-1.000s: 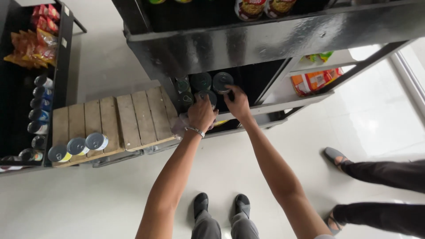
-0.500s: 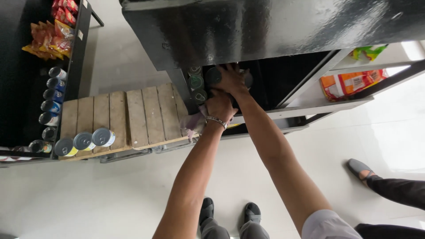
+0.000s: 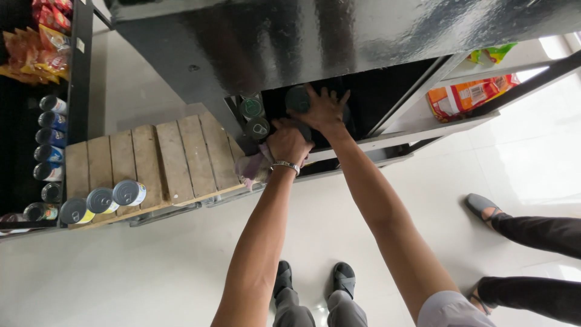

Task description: Cleaning canned goods and packaged food items with a cloth and organizing them onto a staging area for restocking.

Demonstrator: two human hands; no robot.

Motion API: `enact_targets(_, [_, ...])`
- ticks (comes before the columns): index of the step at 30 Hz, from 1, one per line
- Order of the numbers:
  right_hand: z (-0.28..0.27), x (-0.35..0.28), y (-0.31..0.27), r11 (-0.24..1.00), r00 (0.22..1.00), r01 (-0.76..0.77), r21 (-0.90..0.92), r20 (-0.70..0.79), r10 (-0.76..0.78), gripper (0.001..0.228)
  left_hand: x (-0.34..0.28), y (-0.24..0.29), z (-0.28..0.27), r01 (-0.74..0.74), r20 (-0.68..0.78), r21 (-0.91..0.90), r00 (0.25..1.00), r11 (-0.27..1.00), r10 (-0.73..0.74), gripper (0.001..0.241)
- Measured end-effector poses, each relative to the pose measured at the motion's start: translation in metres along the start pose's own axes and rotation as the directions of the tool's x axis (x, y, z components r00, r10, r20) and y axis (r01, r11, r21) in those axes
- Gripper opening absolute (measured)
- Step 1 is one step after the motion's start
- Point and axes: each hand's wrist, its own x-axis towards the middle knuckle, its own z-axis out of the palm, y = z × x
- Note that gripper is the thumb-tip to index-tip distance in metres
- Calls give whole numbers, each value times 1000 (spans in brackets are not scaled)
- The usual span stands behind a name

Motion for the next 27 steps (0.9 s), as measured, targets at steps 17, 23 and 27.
enact_targets(17, [-3,-19,28,965,1000,-17,263,-18,23,93,-9,-5,10,65,-57,-133,996,989,-74,103])
enact_targets(23, [-5,-28,24,994,994,108,14,-6,-108,83,-32,7,-12,49,-273,-134,958,990,-85,97])
enact_targets(27, [-7,-29,25,993,995,63,-97,77,-55,73,-29,5,0,21,-276,-130,959,991,-57,103])
